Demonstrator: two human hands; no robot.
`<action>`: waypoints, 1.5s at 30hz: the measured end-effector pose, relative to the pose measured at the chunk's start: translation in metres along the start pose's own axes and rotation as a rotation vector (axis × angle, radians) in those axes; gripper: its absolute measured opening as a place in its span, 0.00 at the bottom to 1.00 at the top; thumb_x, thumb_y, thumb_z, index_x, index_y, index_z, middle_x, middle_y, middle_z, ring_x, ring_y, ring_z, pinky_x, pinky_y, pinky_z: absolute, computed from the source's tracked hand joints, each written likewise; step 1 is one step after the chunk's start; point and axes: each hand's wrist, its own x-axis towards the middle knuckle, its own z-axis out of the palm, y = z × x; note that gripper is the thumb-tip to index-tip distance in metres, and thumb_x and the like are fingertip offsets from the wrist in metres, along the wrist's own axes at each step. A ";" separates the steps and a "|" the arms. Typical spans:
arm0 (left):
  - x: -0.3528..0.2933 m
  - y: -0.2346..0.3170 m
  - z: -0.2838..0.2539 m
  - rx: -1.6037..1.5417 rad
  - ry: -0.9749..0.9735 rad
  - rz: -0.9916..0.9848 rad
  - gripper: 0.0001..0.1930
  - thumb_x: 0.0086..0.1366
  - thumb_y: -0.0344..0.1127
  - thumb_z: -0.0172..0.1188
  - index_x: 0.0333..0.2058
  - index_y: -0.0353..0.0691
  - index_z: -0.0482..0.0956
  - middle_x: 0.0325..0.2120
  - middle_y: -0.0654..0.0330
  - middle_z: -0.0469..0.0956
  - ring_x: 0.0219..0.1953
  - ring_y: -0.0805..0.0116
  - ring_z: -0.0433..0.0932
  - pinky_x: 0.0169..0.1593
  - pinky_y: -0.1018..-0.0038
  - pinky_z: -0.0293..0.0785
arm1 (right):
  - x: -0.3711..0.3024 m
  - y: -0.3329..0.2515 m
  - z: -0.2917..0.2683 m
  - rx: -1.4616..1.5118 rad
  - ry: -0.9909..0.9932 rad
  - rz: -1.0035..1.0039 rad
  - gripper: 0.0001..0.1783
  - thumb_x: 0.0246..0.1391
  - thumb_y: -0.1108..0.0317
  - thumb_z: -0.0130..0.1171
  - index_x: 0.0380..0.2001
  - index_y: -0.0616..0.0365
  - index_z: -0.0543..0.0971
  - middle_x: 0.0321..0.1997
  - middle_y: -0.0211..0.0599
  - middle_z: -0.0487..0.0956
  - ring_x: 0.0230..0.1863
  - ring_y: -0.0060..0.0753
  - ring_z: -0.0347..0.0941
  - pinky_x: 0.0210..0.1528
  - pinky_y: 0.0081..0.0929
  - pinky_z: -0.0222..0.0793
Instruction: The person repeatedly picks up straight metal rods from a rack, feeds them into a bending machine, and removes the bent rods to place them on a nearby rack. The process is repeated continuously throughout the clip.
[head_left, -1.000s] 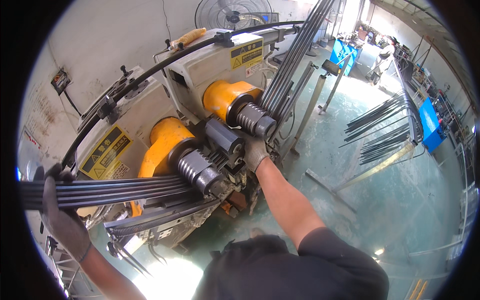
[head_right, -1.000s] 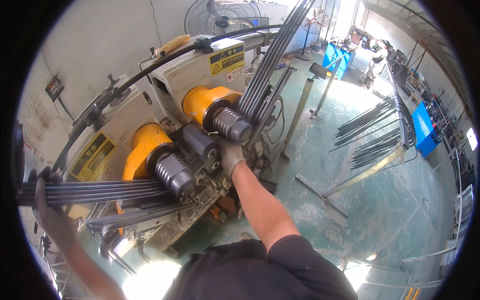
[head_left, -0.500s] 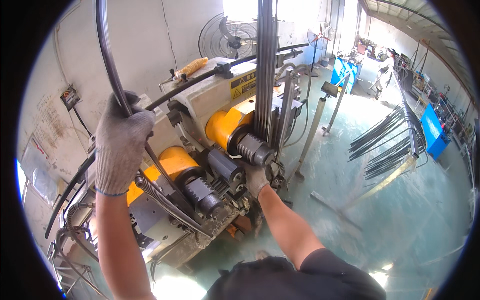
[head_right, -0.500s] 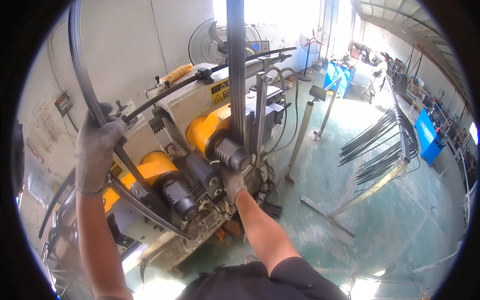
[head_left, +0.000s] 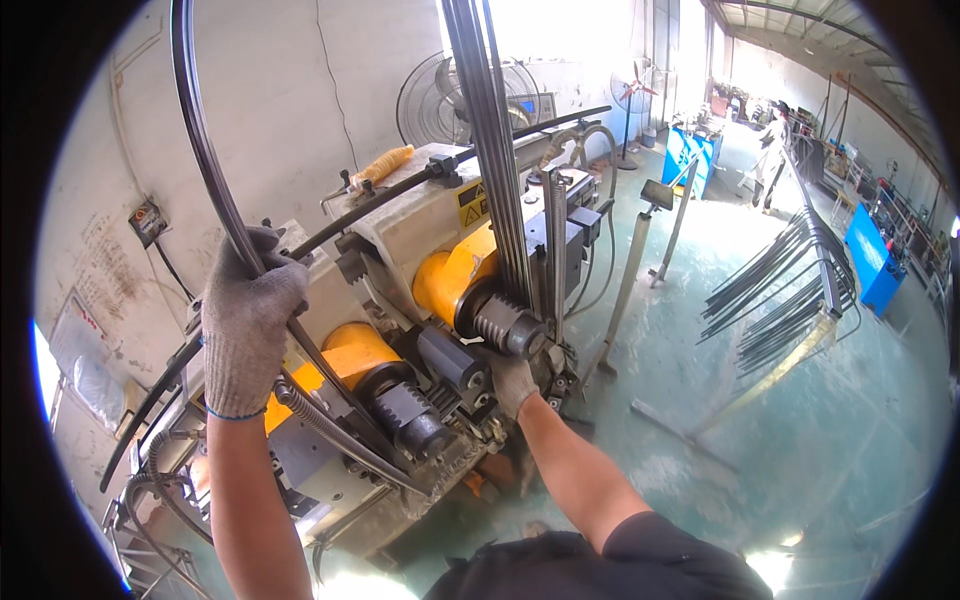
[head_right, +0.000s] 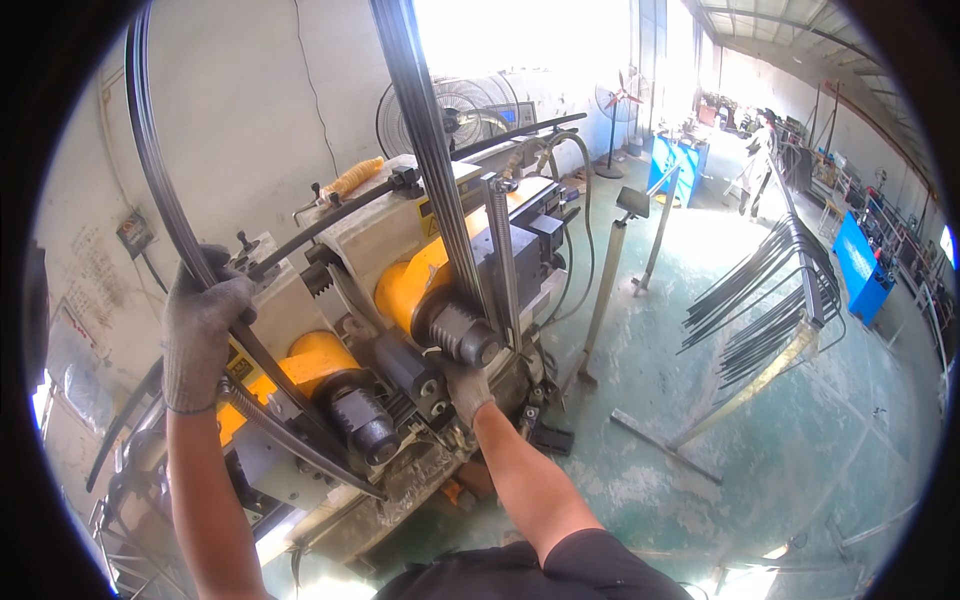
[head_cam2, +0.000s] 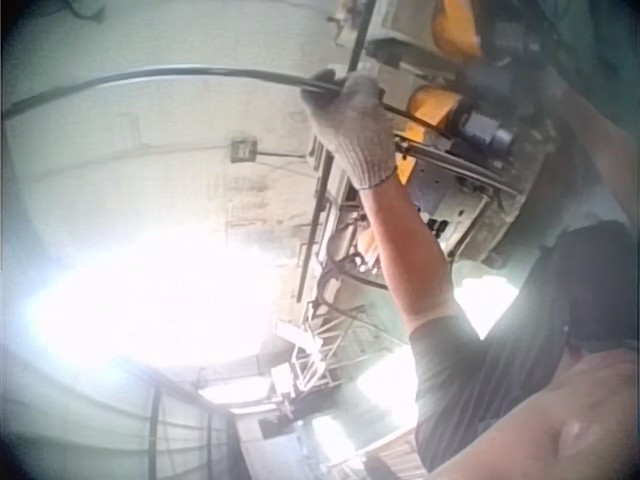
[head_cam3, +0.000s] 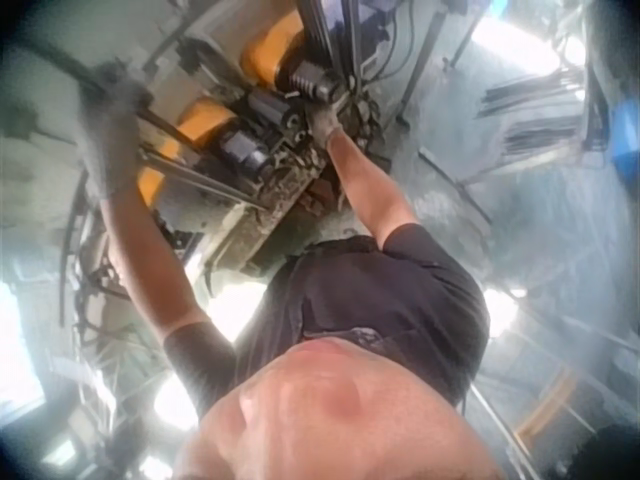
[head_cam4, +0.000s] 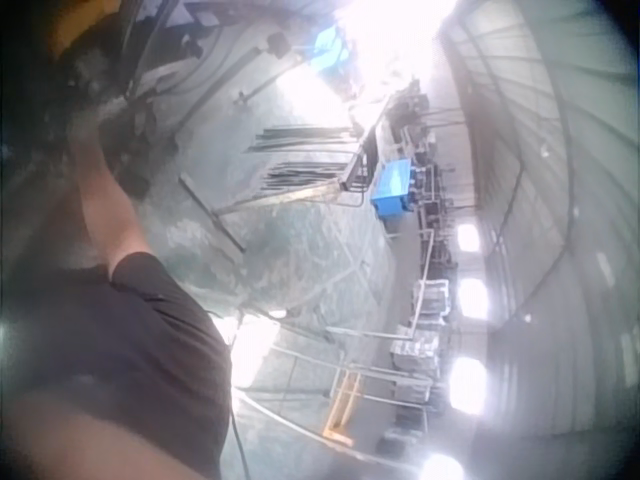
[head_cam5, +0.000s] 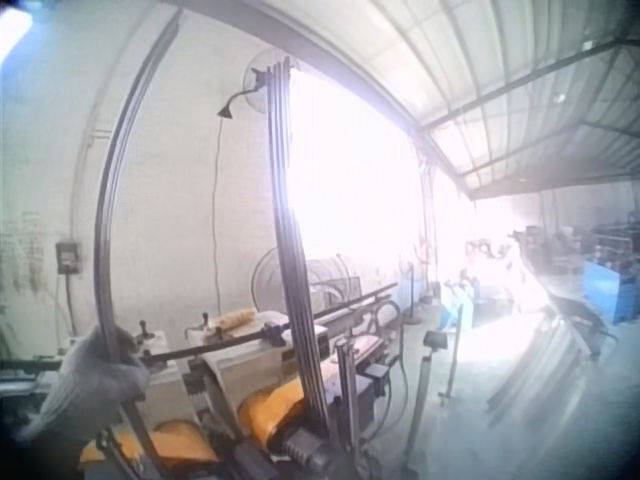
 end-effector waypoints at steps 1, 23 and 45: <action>0.000 0.000 0.000 0.007 0.011 0.002 0.21 0.67 0.35 0.69 0.55 0.32 0.79 0.36 0.62 0.81 0.34 0.74 0.82 0.41 0.74 0.80 | 0.000 0.000 0.001 0.029 0.004 -0.024 0.15 0.65 0.63 0.75 0.51 0.59 0.89 0.38 0.29 0.87 0.31 0.20 0.78 0.32 0.27 0.72; -0.001 0.013 0.001 0.045 0.016 -0.006 0.22 0.69 0.38 0.72 0.56 0.31 0.79 0.36 0.61 0.81 0.36 0.72 0.82 0.42 0.72 0.81 | 0.009 0.017 0.005 0.160 -0.008 -0.121 0.16 0.66 0.66 0.74 0.54 0.58 0.86 0.41 0.29 0.86 0.33 0.19 0.79 0.31 0.25 0.73; -0.004 0.004 -0.032 -0.063 -0.037 -0.068 0.19 0.69 0.28 0.63 0.58 0.30 0.78 0.40 0.55 0.87 0.40 0.65 0.86 0.49 0.67 0.85 | 0.019 0.060 -0.013 0.161 -0.055 -0.029 0.11 0.69 0.66 0.69 0.48 0.60 0.91 0.41 0.31 0.88 0.41 0.26 0.83 0.47 0.28 0.79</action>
